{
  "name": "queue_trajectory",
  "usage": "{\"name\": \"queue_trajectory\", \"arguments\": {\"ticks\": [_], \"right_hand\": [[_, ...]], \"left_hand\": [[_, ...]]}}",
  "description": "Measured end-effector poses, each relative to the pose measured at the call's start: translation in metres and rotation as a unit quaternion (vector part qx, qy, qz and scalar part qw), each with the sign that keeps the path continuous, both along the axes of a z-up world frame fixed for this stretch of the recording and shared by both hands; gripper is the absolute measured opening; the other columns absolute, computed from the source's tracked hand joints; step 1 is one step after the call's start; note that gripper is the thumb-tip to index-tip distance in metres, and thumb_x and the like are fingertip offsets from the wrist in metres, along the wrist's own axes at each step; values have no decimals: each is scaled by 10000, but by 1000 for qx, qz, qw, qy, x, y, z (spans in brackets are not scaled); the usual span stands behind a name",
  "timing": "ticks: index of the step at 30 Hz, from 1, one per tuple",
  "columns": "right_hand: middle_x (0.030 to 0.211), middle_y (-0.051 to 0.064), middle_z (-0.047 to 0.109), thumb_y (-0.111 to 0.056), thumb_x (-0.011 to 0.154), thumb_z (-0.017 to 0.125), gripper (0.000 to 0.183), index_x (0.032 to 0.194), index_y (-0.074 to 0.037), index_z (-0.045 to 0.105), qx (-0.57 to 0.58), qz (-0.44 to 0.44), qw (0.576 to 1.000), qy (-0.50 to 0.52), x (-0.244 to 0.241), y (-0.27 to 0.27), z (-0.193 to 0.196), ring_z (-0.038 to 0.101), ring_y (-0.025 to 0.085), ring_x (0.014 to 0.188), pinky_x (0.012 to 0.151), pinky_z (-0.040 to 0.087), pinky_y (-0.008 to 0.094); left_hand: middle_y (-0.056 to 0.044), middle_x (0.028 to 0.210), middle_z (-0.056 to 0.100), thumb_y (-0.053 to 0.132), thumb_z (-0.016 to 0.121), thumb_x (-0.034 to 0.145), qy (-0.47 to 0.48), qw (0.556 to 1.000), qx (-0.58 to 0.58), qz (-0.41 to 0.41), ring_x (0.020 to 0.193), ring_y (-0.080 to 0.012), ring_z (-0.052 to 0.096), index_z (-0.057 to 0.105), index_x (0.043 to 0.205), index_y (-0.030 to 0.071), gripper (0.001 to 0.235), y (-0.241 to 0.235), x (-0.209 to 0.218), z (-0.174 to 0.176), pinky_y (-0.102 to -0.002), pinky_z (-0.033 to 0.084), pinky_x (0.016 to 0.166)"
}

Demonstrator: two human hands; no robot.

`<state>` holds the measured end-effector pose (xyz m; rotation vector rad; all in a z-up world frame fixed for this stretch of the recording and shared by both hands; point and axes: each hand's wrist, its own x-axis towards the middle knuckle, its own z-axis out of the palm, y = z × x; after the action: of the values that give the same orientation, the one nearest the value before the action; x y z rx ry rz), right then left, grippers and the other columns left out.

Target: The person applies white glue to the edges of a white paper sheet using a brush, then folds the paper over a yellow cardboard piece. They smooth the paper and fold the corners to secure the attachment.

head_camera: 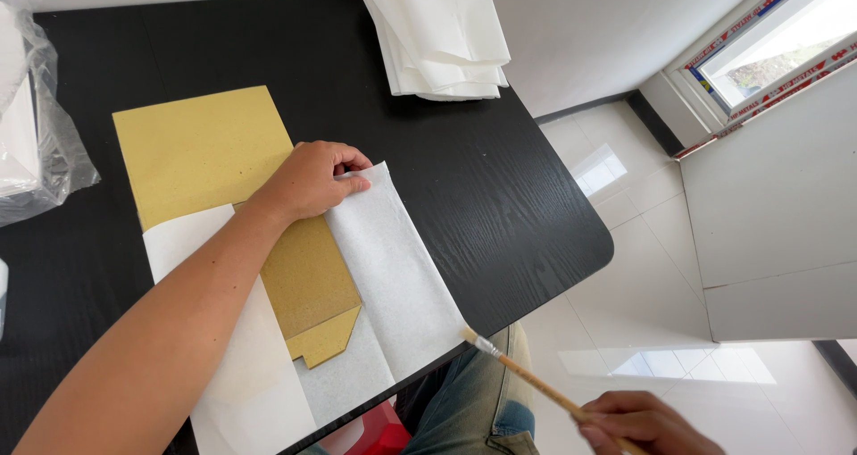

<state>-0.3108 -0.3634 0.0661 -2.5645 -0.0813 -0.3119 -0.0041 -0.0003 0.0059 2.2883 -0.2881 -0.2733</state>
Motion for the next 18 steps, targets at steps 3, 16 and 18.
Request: {"name": "queue_trajectory", "arguments": {"ticks": [3, 16, 18], "right_hand": [[836, 54, 819, -138, 738, 810, 122, 852, -101, 786, 81, -49, 993, -77, 22, 30, 33, 807, 110, 716, 677, 614, 161], [1076, 146, 773, 8, 869, 754, 72, 941, -2, 751, 135, 190, 962, -140, 167, 83, 10, 804, 240, 976, 839, 682, 270], [1077, 150, 771, 10, 873, 752, 58, 930, -1, 748, 132, 199, 960, -145, 175, 86, 7, 806, 257, 998, 846, 681, 278]], "left_hand": [[46, 893, 712, 260, 762, 888, -1, 1000, 5, 2, 779, -128, 570, 795, 1095, 218, 214, 1, 0, -4, -299, 435, 743], [91, 1004, 743, 330, 734, 893, -27, 999, 26, -12, 888, -145, 610, 778, 1042, 255, 173, -1, 3, -8, -333, 350, 1011], [90, 1005, 742, 329, 736, 892, -28, 999, 23, -18, 883, -139, 615, 776, 1042, 254, 173, -2, 4, -9, -341, 337, 1022]]}}
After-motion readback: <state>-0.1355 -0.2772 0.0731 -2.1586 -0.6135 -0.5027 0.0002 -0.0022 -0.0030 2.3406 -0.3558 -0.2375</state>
